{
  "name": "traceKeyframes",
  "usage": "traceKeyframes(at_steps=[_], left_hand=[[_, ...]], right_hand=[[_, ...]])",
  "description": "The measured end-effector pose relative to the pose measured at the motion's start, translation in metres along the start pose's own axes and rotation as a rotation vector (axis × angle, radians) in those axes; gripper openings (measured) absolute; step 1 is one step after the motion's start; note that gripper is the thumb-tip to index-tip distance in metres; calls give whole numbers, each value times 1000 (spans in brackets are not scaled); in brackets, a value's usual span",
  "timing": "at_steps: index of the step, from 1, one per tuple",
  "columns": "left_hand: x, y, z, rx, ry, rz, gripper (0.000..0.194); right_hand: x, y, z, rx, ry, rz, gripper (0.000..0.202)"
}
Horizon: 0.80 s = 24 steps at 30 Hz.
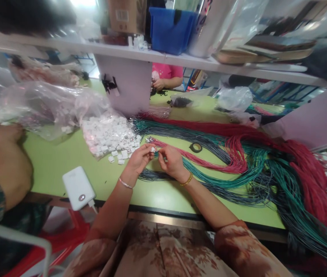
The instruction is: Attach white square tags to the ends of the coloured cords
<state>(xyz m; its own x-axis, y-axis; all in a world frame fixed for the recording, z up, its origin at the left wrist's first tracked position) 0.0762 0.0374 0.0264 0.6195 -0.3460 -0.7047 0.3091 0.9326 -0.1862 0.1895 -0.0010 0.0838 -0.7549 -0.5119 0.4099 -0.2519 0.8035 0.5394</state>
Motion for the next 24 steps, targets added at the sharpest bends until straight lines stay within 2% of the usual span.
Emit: traceKeyframes(at_steps=[5, 12, 17, 20, 24], left_hand=[[-2, -3, 1, -23, 85, 23, 21], [0, -5, -5, -144, 246, 78, 25], [0, -4, -10, -187, 289, 87, 25], [0, -4, -11, -199, 313, 81, 24], [-2, -8, -7, -220, 395, 168, 19]], right_hand=[[3, 0, -1, -7, 46, -26, 13], [-17, -5, 17, 13, 320, 214, 18], [-24, -4, 26, 56, 394, 253, 19], [-21, -5, 29, 88, 385, 235, 18], [-15, -12, 30, 91, 236, 235, 18]])
Point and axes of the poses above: each hand's wrist, its own y-axis towards the middle knuckle, its own z-axis out of the palm, x = y × z, the point moved 8 cm from there along y, towards the middle knuckle, and after that the axes turned 3 degrees about -y, right-handed, at the moved point
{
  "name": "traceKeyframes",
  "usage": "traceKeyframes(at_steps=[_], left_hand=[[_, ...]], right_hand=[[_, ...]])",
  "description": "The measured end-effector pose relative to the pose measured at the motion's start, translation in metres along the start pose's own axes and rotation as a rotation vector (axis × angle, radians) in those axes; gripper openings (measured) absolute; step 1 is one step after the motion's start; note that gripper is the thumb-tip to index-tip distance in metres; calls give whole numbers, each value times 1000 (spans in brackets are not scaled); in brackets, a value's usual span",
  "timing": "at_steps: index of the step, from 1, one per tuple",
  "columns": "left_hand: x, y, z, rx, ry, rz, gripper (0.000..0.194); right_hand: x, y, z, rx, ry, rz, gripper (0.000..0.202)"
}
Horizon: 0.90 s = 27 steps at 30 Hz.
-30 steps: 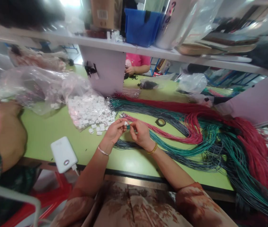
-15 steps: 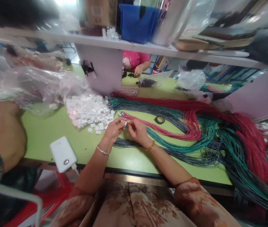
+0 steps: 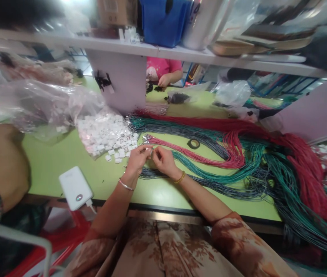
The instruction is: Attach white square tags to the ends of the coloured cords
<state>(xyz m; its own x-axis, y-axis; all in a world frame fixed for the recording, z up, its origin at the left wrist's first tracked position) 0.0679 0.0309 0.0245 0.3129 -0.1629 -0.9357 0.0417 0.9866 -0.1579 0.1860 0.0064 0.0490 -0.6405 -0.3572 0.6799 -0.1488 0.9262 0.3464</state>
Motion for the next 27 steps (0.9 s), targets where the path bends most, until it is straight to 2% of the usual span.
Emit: traceKeyframes(at_steps=[2, 5, 7, 10, 13, 16, 21, 27], left_hand=[[0, -2, -1, -22, 51, 13, 16], [2, 1, -7, -11, 106, -74, 14], [1, 5, -13, 2, 120, -122, 14], [-4, 9, -23, 4, 124, -140, 16], [-3, 11, -27, 28, 133, -159, 17], [0, 10, -27, 54, 168, -179, 17], [0, 10, -26, 58, 189, -177, 17], [4, 7, -19, 88, 235, -196, 14]], right_hand=[[2, -2, 1, 39, -65, -17, 18], [0, 6, -1, 145, -64, -61, 22], [-9, 17, -10, 135, -110, -31, 23], [-28, 27, -17, 112, -336, 73, 20], [-39, 24, -6, 198, -442, 89, 19], [-41, 22, 2, 254, -396, 43, 23], [-44, 44, 6, 240, -446, 45, 25], [-47, 60, 25, 269, -585, 22, 27]])
Point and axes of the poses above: each hand's wrist, its own y-axis towards the middle knuckle, its own z-axis out of the palm, x = y × z, the point moved 8 cm from there along y, towards the middle knuckle, and after that the axes turned 3 degrees about -y, right-handed, at the moved point
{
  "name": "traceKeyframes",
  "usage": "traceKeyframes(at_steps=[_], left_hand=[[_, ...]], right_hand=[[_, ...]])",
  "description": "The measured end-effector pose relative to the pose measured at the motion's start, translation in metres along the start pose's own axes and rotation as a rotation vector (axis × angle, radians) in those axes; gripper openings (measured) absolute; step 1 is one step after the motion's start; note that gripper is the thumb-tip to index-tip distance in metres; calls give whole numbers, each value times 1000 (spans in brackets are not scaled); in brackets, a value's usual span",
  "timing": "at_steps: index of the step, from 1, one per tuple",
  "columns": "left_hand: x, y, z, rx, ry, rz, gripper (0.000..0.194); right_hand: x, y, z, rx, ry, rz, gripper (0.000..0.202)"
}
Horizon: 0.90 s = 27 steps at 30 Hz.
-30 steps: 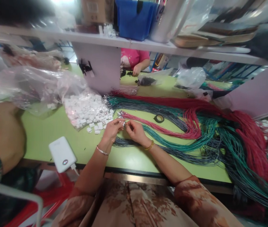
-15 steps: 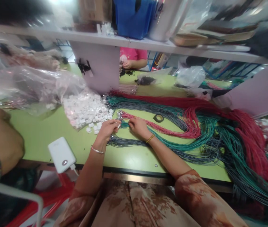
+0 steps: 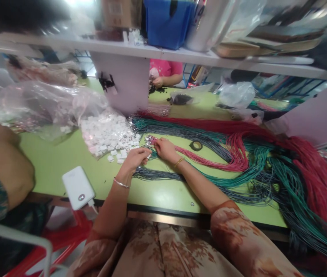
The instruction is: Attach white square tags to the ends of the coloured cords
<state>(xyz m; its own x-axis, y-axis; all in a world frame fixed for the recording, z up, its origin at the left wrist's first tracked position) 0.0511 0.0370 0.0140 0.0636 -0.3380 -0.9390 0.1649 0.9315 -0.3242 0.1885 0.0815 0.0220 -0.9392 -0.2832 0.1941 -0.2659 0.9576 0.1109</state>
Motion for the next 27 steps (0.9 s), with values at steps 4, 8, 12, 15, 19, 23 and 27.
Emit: traceKeyframes(at_steps=[4, 8, 12, 15, 19, 23, 27], left_hand=[[3, -3, 11, 53, 42, 11, 13], [6, -6, 22, 106, -20, 11, 16], [1, -7, 21, 58, -107, 32, 21], [-4, -7, 18, 24, -234, 59, 23], [-6, -7, 20, 49, -384, 73, 23], [-3, -5, 25, 119, -474, 68, 22], [3, -2, 29, 153, -540, 39, 18]], right_hand=[[6, -4, -2, -10, 7, -99, 23], [-3, -8, -9, 19, 20, -25, 21], [-16, -11, -27, -20, 48, 116, 20], [-10, -16, -49, -137, 248, 71, 17], [8, -27, -69, -204, 603, -54, 17], [13, -40, -68, -172, 787, -27, 21], [8, -50, -55, -126, 914, 45, 23]])
Point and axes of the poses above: each hand's wrist, its own y-axis towards the middle knuckle, its own z-axis out of the palm, x = y × z, the point moved 8 cm from there along y, towards the middle knuckle, and after that the axes turned 3 degrees about -y, right-handed, at the moved point
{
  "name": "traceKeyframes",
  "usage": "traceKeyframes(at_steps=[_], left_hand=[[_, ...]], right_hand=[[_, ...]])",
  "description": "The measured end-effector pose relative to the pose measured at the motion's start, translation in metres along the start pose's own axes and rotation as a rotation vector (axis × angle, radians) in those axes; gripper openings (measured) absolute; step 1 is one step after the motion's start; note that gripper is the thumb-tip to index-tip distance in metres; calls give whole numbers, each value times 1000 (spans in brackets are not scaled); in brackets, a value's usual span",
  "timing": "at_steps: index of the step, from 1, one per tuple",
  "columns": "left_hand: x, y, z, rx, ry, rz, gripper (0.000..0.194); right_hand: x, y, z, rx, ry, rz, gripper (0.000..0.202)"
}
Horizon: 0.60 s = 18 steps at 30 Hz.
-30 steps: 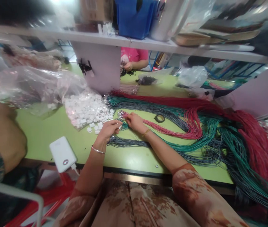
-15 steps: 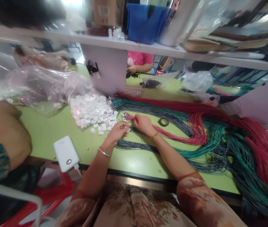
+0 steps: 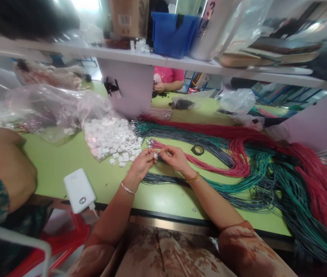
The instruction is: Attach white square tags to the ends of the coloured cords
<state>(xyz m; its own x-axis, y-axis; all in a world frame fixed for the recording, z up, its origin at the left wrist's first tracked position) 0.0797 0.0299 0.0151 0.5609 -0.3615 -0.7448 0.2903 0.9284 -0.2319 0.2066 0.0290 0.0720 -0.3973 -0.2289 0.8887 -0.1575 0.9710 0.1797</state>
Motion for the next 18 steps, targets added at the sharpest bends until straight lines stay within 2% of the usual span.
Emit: traceKeyframes(at_steps=[4, 11, 15, 18], left_hand=[[4, 1, 1, 26, -67, -20, 14], [4, 3, 1, 55, -118, -40, 12], [3, 2, 1, 53, -76, -17, 16], [3, 2, 0, 6, -8, 23, 20]], right_hand=[[-9, -5, 1, -23, 64, 28, 25], [-14, -6, 8, 22, 84, -15, 26], [-12, -7, 8, 6, 29, -36, 23], [-7, -8, 9, -13, -85, -95, 21]])
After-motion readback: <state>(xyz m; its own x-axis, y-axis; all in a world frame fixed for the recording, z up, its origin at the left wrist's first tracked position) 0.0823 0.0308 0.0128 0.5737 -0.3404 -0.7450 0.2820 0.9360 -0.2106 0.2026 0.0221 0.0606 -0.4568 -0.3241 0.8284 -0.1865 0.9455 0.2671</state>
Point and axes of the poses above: each hand's wrist, its own y-axis towards the middle knuckle, its own z-axis out of the palm, x = y × z, the point moved 8 cm from there along y, towards the middle knuckle, and after that the axes turned 3 degrees about -y, right-handed, at the moved point
